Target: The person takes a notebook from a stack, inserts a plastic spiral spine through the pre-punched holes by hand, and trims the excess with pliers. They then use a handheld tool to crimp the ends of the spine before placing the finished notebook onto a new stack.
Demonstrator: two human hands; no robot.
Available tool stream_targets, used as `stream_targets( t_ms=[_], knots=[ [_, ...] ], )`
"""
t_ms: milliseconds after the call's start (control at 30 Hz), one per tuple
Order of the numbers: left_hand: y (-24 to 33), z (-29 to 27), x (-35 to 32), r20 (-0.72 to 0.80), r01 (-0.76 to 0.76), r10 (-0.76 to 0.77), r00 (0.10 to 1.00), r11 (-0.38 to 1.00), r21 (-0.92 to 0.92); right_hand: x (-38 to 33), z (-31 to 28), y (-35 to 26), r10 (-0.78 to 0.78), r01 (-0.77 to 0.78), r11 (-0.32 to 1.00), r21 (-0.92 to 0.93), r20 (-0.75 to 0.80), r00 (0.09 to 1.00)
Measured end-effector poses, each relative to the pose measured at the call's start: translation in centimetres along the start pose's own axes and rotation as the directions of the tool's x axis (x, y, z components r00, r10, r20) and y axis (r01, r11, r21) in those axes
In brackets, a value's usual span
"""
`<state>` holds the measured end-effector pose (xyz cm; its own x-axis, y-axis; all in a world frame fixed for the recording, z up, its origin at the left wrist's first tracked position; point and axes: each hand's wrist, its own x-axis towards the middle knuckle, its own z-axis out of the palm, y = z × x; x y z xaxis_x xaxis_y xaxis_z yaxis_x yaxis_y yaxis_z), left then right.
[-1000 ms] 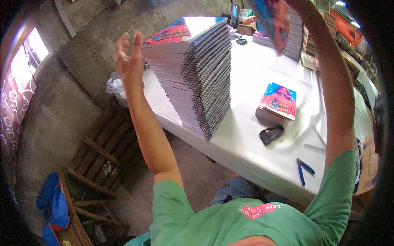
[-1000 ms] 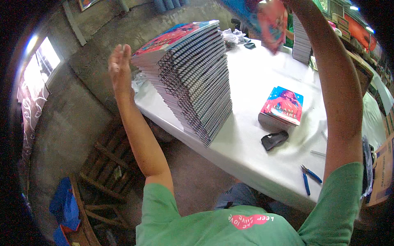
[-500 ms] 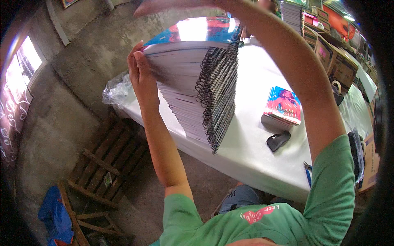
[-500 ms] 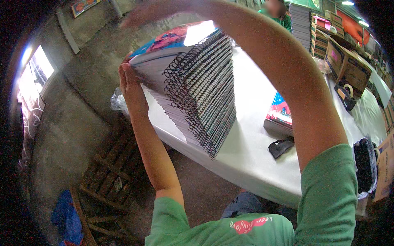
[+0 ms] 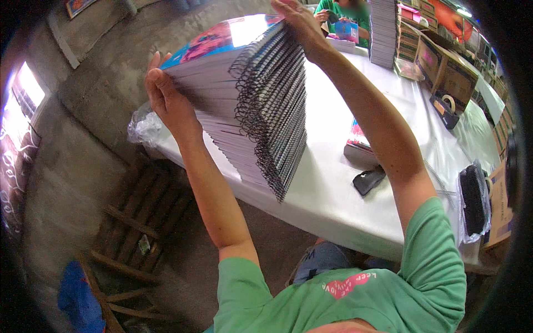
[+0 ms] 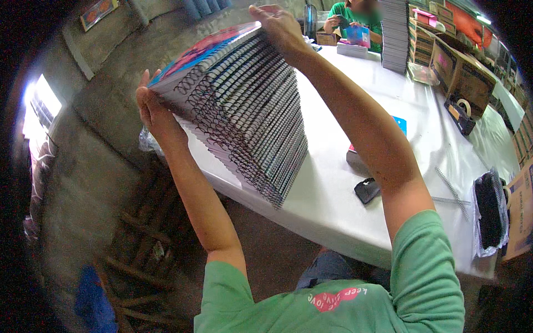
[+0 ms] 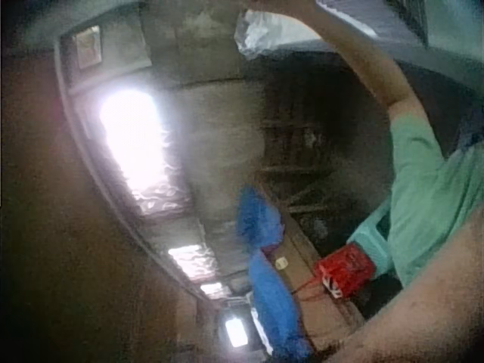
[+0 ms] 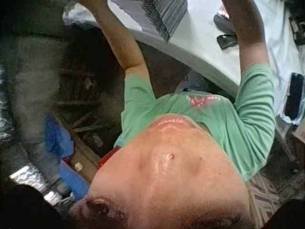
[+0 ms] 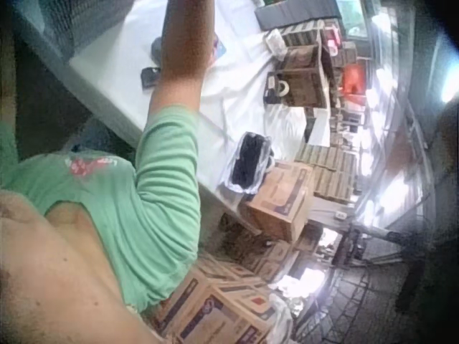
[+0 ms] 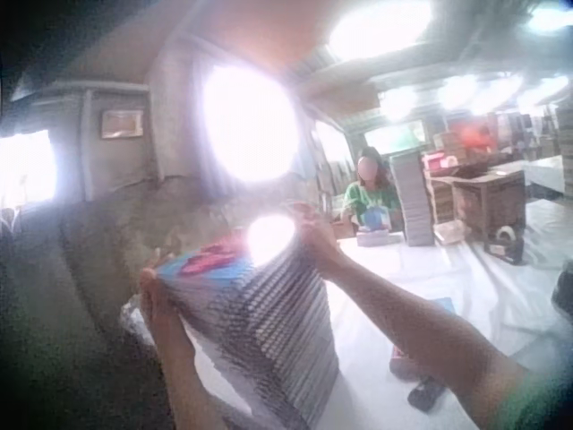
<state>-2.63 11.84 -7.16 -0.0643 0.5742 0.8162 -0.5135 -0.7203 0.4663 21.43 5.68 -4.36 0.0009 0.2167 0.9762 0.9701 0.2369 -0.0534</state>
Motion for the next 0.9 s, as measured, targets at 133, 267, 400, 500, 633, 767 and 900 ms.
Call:
stream_targets(
  t_ms=[133,267,400,500,633,767,900],
  knots=[
    [-1.3,-1.0,0.4,-0.001,0.0,0.0,1.0,1.0,-0.007,-0.1,1.6,-0.8,0.525,-0.511,0.768,0.386,0.078,0.848],
    [-1.7,-0.7,0.7,-0.035,-0.003,-0.002,0.999,0.992,-0.125,0.4,2.0,-1.3,0.561,-0.52,0.739,0.429,0.036,0.827],
    [-1.5,-0.2,0.3,-0.06,0.047,-0.051,0.997,0.997,-0.067,-0.6,1.5,-0.1,0.531,-0.482,0.738,0.472,0.034,0.847],
    [0.9,-2.0,-0.2,-0.159,-0.084,0.134,0.978,0.955,0.284,-2.9,-1.5,4.6,0.49,-0.459,0.773,0.438,0.046,0.87],
    [8.5,2.2,-8.9,-0.47,-0.438,0.5,0.728,0.866,0.243,-19.1,-16.6,14.7,0.798,-0.807,0.591,-0.008,-0.144,0.585],
    [4.6,7.9,-23.7,0.075,-0.436,0.476,0.876,0.848,-0.301,-33.6,-21.7,13.2,0.982,-0.965,-0.146,-0.216,-0.153,-0.114],
    [-7.1,15.4,-28.3,0.554,0.097,-0.408,0.725,0.858,0.504,-35.9,-20.4,10.3,0.956,-0.975,-0.222,0.001,0.197,-0.218]
  ],
)
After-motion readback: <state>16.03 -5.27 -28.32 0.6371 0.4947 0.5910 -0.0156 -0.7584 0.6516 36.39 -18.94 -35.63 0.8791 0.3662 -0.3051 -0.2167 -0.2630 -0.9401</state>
